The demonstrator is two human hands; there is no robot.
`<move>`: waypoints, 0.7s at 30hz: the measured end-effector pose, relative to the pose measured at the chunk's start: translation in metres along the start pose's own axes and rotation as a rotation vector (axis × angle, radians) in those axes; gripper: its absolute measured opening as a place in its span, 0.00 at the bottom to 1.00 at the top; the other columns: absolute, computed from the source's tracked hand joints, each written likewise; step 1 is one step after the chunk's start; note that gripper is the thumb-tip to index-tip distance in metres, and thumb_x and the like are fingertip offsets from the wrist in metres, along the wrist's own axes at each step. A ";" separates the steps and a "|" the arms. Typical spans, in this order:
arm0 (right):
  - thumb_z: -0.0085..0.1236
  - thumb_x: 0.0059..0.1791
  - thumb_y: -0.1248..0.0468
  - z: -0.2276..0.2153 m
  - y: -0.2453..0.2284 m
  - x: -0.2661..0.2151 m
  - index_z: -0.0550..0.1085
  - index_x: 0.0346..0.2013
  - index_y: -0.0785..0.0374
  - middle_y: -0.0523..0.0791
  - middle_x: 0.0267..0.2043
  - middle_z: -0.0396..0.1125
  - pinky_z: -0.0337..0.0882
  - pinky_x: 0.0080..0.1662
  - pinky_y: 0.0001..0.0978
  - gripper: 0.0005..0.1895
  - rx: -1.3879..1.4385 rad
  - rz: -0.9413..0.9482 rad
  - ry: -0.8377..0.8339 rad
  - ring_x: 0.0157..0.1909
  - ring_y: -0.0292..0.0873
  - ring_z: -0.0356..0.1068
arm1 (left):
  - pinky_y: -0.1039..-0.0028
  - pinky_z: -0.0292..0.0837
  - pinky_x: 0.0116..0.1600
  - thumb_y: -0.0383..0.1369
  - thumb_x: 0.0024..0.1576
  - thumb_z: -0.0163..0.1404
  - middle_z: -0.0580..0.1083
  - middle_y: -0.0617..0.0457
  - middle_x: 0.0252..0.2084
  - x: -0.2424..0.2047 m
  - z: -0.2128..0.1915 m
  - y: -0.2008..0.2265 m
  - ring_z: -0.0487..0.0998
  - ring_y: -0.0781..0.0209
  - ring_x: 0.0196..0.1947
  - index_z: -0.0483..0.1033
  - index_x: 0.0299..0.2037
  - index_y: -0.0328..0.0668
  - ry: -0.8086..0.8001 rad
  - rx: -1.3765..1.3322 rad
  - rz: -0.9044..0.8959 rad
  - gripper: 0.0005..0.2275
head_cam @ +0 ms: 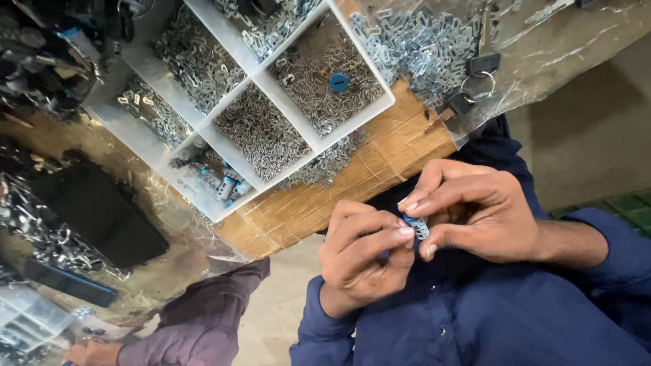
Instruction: The person repeatedly picks small metal key blanks and blue plastic key heads from a compartmentalized tray, then presses them together by hand to form assembled keys. The assembled units are placed into a separate compartment of the tray. The process continues with multiple units.
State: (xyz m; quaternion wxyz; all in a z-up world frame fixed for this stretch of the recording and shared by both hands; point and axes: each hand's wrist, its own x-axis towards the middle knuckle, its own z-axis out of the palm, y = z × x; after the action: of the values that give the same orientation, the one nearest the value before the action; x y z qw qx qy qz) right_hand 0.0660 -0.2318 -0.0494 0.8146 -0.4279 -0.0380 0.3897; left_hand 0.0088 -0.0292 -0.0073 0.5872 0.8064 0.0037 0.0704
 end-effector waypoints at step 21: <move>0.63 0.43 0.83 -0.023 -0.025 -0.017 0.77 0.47 0.74 0.56 0.51 0.68 0.85 0.42 0.36 0.18 -0.065 -0.125 0.268 0.41 0.47 0.79 | 0.66 0.67 0.33 0.38 0.64 0.58 0.70 0.53 0.26 0.074 0.040 0.003 0.72 0.55 0.27 0.66 0.70 0.39 -0.188 0.851 -0.088 0.26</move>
State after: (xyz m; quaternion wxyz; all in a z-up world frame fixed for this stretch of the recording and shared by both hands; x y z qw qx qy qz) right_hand 0.0782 -0.2667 -0.0416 0.8207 -0.4991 0.0317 0.2763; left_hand 0.0866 -0.0619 -0.0084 0.2028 0.9785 0.0134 -0.0360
